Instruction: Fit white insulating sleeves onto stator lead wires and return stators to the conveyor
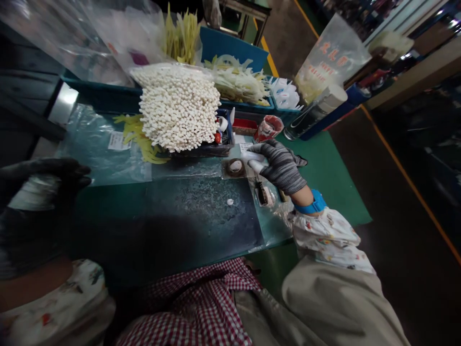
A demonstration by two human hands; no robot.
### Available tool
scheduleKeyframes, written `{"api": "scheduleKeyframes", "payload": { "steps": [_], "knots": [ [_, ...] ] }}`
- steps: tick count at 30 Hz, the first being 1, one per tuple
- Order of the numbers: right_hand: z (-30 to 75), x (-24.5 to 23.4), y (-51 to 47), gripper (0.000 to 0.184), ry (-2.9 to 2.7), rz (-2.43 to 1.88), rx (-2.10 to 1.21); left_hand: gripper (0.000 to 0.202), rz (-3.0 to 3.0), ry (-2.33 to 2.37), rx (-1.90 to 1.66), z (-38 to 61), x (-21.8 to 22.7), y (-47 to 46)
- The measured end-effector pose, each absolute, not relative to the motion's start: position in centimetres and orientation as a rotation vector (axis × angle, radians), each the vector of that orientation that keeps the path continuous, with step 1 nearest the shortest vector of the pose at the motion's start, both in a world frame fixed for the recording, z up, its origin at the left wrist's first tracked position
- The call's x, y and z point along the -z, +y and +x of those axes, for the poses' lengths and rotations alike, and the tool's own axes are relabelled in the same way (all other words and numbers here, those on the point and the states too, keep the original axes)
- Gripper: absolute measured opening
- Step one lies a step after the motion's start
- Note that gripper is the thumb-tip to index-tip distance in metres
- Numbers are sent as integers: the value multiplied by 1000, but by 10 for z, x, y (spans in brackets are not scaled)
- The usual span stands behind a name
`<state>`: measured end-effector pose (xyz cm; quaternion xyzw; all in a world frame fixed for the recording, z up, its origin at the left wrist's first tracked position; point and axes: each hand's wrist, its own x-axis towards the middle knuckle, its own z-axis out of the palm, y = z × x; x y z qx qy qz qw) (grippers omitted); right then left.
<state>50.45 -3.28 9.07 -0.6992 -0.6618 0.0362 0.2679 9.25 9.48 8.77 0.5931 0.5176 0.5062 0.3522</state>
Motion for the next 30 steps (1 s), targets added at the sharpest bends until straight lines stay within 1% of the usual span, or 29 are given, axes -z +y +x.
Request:
{"api": "scheduleKeyframes", "payload": {
  "steps": [3, 5, 8, 10, 12, 16, 18, 23, 27, 28, 30],
  "knots": [
    [482, -92, -47, 26, -1464, -1769, -246, 29, 1550, 1334, -1272, 100, -94, 82],
    [463, -95, -58, 28, -1325, -1699, -351, 27, 1641, 1303, -1202, 106, -96, 70],
    [432, -99, -73, 24, -1264, -1603, -540, 19, 1816, 1084, -1016, 115, -91, 47],
    [411, -99, -83, 17, -1281, -1595, -614, 20, 1946, 907, -888, 123, -83, 30],
    [391, -93, -91, 16, -1306, -1614, -604, 30, 2015, 802, -845, 133, -71, 13],
    [355, -74, -102, 24, -1247, -1556, -626, 58, 1868, 863, -806, 147, -49, -13],
    [342, -67, -104, 25, -1222, -1537, -672, 63, 1725, 892, -764, 149, -44, -20],
    [324, -64, -108, 20, -1218, -1546, -757, 38, 1495, 913, -626, 145, -45, -23],
    [325, -66, -116, 21, -1251, -1522, -866, 34, 1371, 931, -590, 144, -47, -23],
    [327, -64, -118, 21, -1268, -1522, -854, 33, 1368, 936, -584, 145, -48, -23],
    [339, -55, -123, 22, -1251, -1561, -723, 32, 1381, 956, -577, 146, -52, -23]
  ]
}}
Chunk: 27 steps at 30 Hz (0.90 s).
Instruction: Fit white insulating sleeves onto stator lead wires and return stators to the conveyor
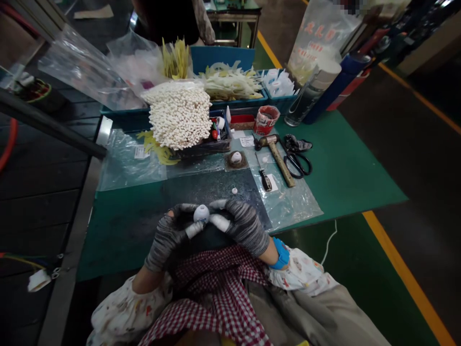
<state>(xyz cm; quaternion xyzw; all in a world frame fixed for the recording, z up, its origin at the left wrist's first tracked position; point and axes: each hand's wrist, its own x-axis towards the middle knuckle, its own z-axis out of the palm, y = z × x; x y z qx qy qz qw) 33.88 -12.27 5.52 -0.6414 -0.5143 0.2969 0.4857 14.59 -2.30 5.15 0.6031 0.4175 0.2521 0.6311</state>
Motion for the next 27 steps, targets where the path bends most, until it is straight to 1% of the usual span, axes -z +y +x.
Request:
{"api": "scheduleKeyframes", "payload": {
  "steps": [4, 7, 9, 13, 15, 18, 20, 24, 27],
  "knots": [
    [380, -26, -123, 36, -1245, -1780, -311, 32, 1390, 1039, -593, 146, -58, -20],
    [408, -8, -114, 44, -1463, -1951, -214, 33, 1405, 1072, -617, 145, -59, -16],
    [417, -2, -107, 41, -1582, -2024, -207, 32, 1428, 1061, -612, 145, -59, -15],
    [415, -8, -96, 28, -1714, -2083, -200, 29, 1499, 1023, -621, 145, -55, -15],
    [409, -16, -95, 28, -1773, -2062, -137, 27, 1544, 1010, -634, 144, -51, -16],
    [400, -29, -95, 32, -1870, -2011, 46, 27, 1607, 1023, -646, 142, -48, -16],
    [394, -37, -94, 30, -1910, -1986, 110, 28, 1606, 1049, -656, 141, -48, -16],
    [385, -48, -91, 23, -1864, -1896, 82, 29, 1597, 1065, -664, 142, -48, -14],
    [377, -57, -90, 17, -1741, -1697, -20, 29, 1627, 1044, -670, 141, -45, -13]
  ]
}}
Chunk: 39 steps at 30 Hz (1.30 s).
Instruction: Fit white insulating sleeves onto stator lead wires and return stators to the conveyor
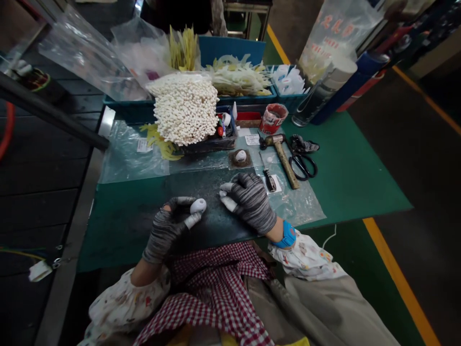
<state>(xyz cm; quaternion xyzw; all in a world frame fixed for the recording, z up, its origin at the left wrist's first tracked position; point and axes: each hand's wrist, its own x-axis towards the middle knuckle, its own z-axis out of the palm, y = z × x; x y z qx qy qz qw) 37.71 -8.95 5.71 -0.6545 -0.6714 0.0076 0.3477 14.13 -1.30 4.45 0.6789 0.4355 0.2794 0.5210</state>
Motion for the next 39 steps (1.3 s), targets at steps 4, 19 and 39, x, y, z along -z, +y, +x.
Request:
{"api": "scheduleKeyframes", "payload": {
  "steps": [4, 19, 39],
  "knots": [
    [366, -70, -91, 12, -1558, -1487, -303, 30, 1633, 1011, -694, 140, -39, -14],
    [359, -63, -89, 17, -1585, -1437, -535, 26, 1876, 903, -775, 138, -40, -18],
    [364, -51, -90, 27, -1519, -1379, -524, 27, 2106, 918, -849, 146, -35, -23]
  ]
}}
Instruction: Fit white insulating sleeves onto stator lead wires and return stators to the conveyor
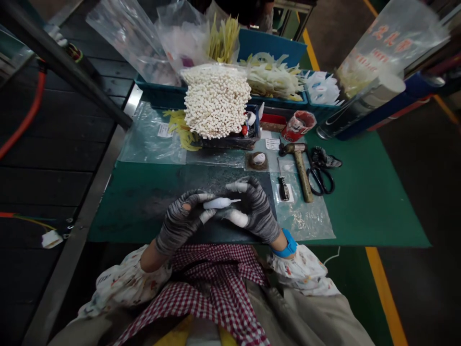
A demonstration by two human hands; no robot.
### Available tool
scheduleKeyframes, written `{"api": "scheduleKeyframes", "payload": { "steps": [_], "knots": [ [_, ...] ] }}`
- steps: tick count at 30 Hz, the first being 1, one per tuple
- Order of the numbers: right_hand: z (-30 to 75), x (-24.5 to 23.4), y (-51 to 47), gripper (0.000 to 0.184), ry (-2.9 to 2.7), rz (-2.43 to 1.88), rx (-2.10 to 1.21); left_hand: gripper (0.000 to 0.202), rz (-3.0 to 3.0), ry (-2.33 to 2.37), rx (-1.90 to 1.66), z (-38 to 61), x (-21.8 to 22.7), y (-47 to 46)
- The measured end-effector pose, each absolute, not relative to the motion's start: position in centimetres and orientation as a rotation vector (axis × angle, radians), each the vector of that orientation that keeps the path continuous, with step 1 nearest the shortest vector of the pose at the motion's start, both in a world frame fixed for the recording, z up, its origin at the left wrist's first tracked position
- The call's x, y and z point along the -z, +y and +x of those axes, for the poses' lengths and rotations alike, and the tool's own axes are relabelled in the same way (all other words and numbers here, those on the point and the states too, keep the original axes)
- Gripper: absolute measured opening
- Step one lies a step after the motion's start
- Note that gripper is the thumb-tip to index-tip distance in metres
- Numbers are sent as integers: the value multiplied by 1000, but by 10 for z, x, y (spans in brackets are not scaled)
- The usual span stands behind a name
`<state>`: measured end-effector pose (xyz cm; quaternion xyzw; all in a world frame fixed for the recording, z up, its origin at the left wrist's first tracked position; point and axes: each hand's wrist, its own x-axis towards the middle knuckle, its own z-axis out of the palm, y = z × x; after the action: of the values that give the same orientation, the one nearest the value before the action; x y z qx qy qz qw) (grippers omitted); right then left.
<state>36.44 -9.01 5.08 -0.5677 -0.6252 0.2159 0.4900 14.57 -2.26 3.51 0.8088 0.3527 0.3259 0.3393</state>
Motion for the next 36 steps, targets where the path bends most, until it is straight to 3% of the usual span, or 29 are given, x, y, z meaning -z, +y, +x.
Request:
{"api": "scheduleKeyframes", "payload": {
  "steps": [2, 4, 10, 13, 18, 26, 32, 36],
  "knots": [
    [365, -51, -90, 25, -1540, -1376, -520, 27, 2114, 909, -849, 145, -36, -22],
    [365, -51, -90, 9, -1544, -1416, -480, 26, 2135, 926, -844, 145, -36, -22],
    [367, -50, -86, 26, -1587, -1332, -501, 27, 2159, 944, -833, 143, -37, -20],
    [366, -47, -84, 10, -1575, -1296, -470, 27, 2192, 952, -831, 141, -37, -19],
    [367, -51, -84, 30, -1546, -1283, -537, 28, 2231, 945, -849, 140, -38, -18],
    [359, -34, -81, 9, -1522, -1347, -445, 21, 2442, 961, -1055, 145, -39, -26],
    [333, -23, -68, 17, -1201, -1439, -486, 19, 2693, 1022, -1285, 146, -52, -22],
    [325, -29, -54, 24, -1177, -1334, -592, 20, 2603, 1033, -1171, 135, -70, 0]
  ]
}}
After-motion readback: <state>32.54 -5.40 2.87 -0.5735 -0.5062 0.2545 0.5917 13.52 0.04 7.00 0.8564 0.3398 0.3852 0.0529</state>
